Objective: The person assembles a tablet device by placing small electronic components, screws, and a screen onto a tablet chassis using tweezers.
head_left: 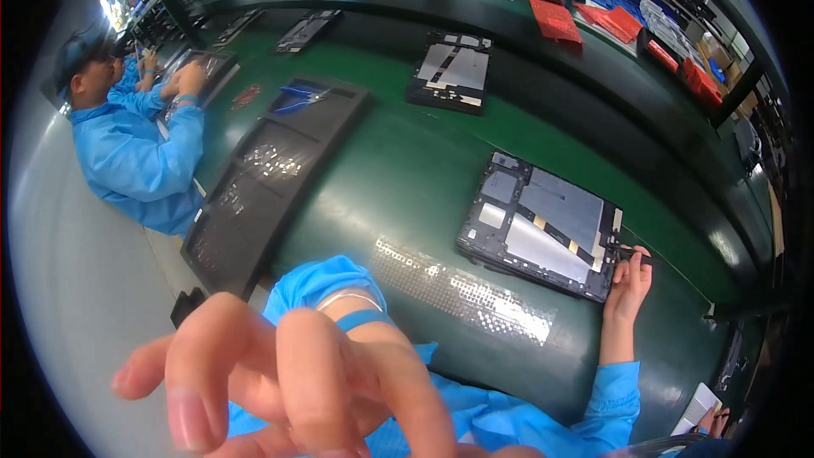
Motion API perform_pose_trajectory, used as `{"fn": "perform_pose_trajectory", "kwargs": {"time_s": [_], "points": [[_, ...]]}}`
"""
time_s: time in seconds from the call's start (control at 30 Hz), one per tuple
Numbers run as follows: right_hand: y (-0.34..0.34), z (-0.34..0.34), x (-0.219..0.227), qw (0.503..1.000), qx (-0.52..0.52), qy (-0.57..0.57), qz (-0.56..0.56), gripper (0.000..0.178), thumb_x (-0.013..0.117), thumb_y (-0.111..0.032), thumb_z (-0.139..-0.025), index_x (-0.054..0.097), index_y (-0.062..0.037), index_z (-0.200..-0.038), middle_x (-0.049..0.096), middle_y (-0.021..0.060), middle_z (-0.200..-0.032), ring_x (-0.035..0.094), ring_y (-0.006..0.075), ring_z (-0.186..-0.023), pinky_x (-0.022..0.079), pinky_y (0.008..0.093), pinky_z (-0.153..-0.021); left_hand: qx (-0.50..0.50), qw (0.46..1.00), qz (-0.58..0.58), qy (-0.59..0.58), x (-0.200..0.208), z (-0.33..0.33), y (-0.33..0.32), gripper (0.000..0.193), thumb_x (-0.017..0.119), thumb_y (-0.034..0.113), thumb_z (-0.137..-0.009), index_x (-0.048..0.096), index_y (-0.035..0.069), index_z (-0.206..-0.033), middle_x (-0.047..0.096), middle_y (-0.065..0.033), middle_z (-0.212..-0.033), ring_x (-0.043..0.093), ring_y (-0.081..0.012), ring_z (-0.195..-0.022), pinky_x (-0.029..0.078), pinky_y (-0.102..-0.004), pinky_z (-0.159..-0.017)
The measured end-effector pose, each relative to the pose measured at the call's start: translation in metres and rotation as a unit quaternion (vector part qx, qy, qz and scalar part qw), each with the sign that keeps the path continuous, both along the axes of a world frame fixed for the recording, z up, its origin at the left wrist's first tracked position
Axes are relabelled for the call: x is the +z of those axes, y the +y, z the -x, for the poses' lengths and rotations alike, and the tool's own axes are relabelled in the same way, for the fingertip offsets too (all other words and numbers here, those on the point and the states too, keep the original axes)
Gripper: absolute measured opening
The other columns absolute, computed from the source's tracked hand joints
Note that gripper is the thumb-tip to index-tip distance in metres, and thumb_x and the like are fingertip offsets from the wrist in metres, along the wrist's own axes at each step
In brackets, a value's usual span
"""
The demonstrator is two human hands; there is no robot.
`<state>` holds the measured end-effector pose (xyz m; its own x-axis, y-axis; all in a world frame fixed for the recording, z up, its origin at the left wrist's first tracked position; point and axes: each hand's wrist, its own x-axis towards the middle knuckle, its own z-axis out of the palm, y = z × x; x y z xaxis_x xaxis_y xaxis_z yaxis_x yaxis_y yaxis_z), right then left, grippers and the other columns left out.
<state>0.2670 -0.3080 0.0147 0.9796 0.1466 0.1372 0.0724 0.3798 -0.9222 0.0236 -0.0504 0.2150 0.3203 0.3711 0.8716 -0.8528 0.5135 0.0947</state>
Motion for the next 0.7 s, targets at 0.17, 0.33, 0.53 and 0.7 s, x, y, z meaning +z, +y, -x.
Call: {"fn": "perform_pose_trajectory", "kwargs": {"time_s": [0.17,0.33,0.53,0.7], "points": [[-0.003,-0.001,-0.003,1.0,0.019,-0.002,-0.004,0.023,0.055,-0.021,-0.093,0.052,-0.0042,-0.109,0.061,0.0076,-0.097,0.039,0.0044,-0.055,0.032,0.0177,-0.051,0.039,0.998,-0.02,0.048,0.001,-0.004,-0.001,0.054,0.066,0.004,-0.079,0.046,0.017,-0.128,0.042,-0.0007,-0.129,0.046,-0.0173,-0.098,0.058,-0.0294,-0.047],[0.0,0.002,0.0,1.0,0.027,-0.005,0.009,0.022,0.055,-0.02,-0.093,0.052,-0.0039,-0.108,0.061,0.0075,-0.097,0.039,0.0043,-0.054,0.033,0.0175,-0.052,0.013,0.996,-0.047,0.074,0.006,0.007,-0.001,0.058,0.067,0.005,-0.079,0.044,0.018,-0.13,0.04,-0.0008,-0.13,0.046,-0.0175,-0.102,0.056,-0.0311,-0.044],[0.003,0.001,-0.002,1.0,0.024,0.003,-0.001,0.02,0.055,-0.017,-0.092,0.051,-0.003,-0.106,0.062,0.0119,-0.097,0.042,0.0064,-0.054,0.035,0.0189,-0.052,0.105,0.992,-0.071,-0.018,0.009,0.016,-0.012,0.064,0.055,0.004,-0.076,0.022,0.008,-0.131,0.026,-0.0073,-0.128,0.04,-0.0219,-0.096,0.055,-0.0341,-0.04],[0.008,0.0,-0.001,1.0,0.023,-0.004,-0.014,0.02,0.057,-0.017,-0.091,0.052,-0.0032,-0.105,0.062,0.0118,-0.097,0.042,0.0072,-0.053,0.038,0.019,-0.058,0.136,0.987,-0.064,-0.048,0.004,0.025,-0.022,0.057,0.054,0.004,-0.079,0.026,0.008,-0.128,0.029,-0.0067,-0.126,0.04,-0.0217,-0.094,0.052,-0.032,-0.041]]}}
